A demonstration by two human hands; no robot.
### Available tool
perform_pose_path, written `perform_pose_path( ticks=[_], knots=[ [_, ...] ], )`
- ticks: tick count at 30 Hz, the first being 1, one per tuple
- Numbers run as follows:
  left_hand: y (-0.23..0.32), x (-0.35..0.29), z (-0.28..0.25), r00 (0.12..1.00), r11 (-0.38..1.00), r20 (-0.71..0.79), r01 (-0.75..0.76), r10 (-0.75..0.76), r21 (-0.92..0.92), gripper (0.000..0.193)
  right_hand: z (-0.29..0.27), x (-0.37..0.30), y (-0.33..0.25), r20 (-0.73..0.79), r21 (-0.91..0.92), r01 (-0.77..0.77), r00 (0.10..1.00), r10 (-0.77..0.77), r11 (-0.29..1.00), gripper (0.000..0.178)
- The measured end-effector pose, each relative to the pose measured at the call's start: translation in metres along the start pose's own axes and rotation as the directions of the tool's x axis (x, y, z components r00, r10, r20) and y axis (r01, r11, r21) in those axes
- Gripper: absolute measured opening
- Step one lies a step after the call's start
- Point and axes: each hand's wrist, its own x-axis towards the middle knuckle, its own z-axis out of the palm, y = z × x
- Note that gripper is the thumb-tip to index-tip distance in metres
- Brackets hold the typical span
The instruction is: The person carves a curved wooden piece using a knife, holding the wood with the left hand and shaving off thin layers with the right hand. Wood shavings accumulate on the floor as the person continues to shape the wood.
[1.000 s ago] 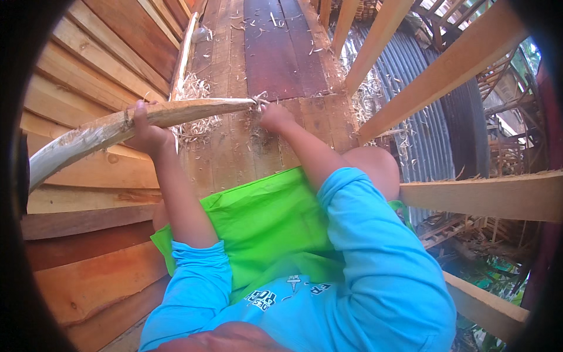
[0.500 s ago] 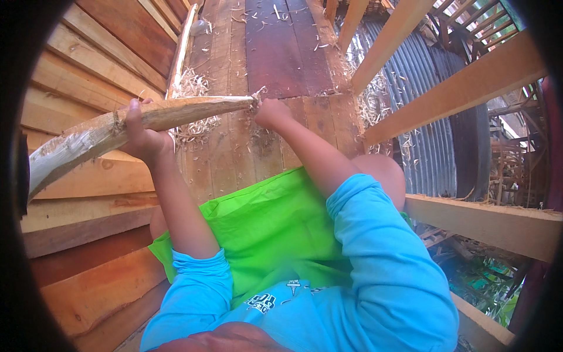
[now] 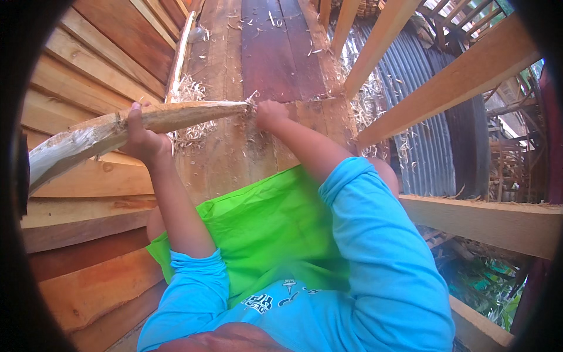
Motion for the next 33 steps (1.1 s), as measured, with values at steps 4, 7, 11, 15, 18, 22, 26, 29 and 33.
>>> perform_pose_path(
  ticks=[4, 7, 11, 15, 18, 22, 26, 29, 33],
  knots=[
    [-0.001, 0.006, -0.009, 0.997, 0.997, -0.033, 0.064, -0.065, -0.031, 0.054, 0.004, 0.007, 0.01, -0.051, -0.07, 0.084, 0.995, -0.087, 0.994, 0.03],
    [-0.003, 0.012, -0.017, 0.994, 0.996, -0.064, 0.082, -0.085, -0.047, 0.052, 0.0, 0.011, 0.013, -0.034, -0.162, 0.163, 0.985, -0.171, 0.973, 0.026],
    [-0.006, 0.017, -0.025, 0.994, 0.998, -0.093, 0.049, -0.052, -0.029, 0.042, -0.002, 0.016, 0.014, -0.021, -0.235, 0.176, 0.982, -0.186, 0.956, 0.019],
    [-0.009, 0.027, -0.047, 0.935, 0.987, 0.354, 0.079, -0.023, -0.143, 0.022, -0.004, 0.03, 0.029, -0.059, -0.297, 0.202, 0.972, -0.229, 0.933, 0.028],
    [-0.008, 0.021, -0.037, 0.931, 0.996, 0.364, 0.014, 0.018, -0.085, 0.02, 0.002, 0.032, 0.034, -0.087, -0.249, 0.194, 0.971, -0.221, 0.949, 0.027],
    [-0.004, 0.022, -0.037, 0.93, 0.993, 0.367, 0.026, 0.019, -0.118, 0.019, -0.01, 0.033, 0.019, 0.019, -0.239, 0.125, 0.992, -0.125, 0.963, 0.029],
    [0.009, 0.02, -0.028, 0.953, 0.997, 0.302, 0.002, 0.023, -0.082, 0.018, -0.023, 0.041, 0.018, -0.076, -0.031, 0.014, 0.997, -0.016, 0.999, 0.039],
    [0.019, 0.022, -0.027, 0.958, 0.99, 0.285, 0.01, 0.03, -0.141, 0.018, -0.035, 0.052, 0.023, -0.089, 0.09, 0.003, 0.996, 0.005, 0.996, 0.042],
    [0.03, 0.031, -0.036, 0.967, 0.995, 0.243, -0.057, 0.076, -0.085, 0.018, -0.041, 0.049, 0.019, -0.137, 0.105, -0.01, 0.99, 0.025, 0.994, 0.044]
  ],
)
